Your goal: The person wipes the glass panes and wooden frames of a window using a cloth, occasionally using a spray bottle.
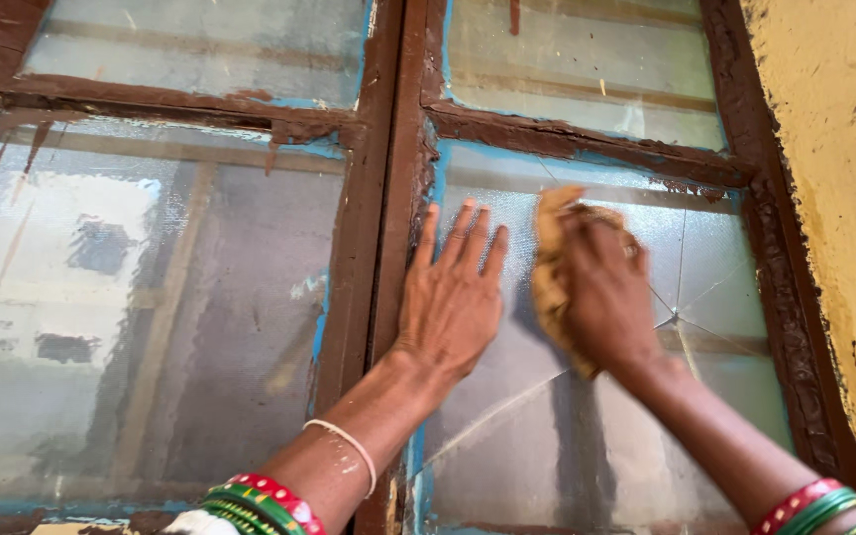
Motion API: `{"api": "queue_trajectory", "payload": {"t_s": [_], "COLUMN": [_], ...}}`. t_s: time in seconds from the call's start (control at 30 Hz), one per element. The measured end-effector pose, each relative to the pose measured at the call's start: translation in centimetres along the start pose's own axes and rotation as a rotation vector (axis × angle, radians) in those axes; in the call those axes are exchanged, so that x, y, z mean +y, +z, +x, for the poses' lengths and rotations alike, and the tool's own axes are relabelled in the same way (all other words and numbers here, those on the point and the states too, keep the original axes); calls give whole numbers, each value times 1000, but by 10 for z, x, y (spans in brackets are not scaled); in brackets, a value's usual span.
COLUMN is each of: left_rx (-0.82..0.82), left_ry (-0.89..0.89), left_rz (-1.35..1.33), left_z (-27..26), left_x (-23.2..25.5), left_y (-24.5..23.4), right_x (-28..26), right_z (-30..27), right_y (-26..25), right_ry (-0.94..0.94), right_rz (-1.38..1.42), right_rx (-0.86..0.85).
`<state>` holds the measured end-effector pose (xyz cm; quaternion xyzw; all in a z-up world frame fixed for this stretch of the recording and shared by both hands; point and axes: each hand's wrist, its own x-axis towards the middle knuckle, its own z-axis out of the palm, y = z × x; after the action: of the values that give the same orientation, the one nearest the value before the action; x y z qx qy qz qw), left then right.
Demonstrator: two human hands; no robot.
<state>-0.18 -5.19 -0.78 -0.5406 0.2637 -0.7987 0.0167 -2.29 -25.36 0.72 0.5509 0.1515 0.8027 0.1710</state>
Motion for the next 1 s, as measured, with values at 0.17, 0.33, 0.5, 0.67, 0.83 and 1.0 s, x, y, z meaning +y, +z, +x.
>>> {"api": "queue_trajectory", "payload": {"t_s": [0.17,0.33,0.5,0.67,0.83,1.0], "left_rx": [0,-6,10,9,-25,-55], "left_ry": [70,30,26,21,23,20], "left_rz": [-153,-34,-71,-31,-10,25], "left_z": [18,31,28,25,26,26], "left_x": [30,53,53,56,56,57], "left_y": [20,44,49,48,46,44], "right_x": [45,55,124,163,153,166], "right_z": [5,-13,-30,-47,-51,-65], "right_y": [9,6,1,7,20,-7], "right_ry": [423,117,193,389,231,12], "right_rz": [-78,73,-34,-65,-67,115], "right_rx": [35,-1,5,56,93,-21]}}
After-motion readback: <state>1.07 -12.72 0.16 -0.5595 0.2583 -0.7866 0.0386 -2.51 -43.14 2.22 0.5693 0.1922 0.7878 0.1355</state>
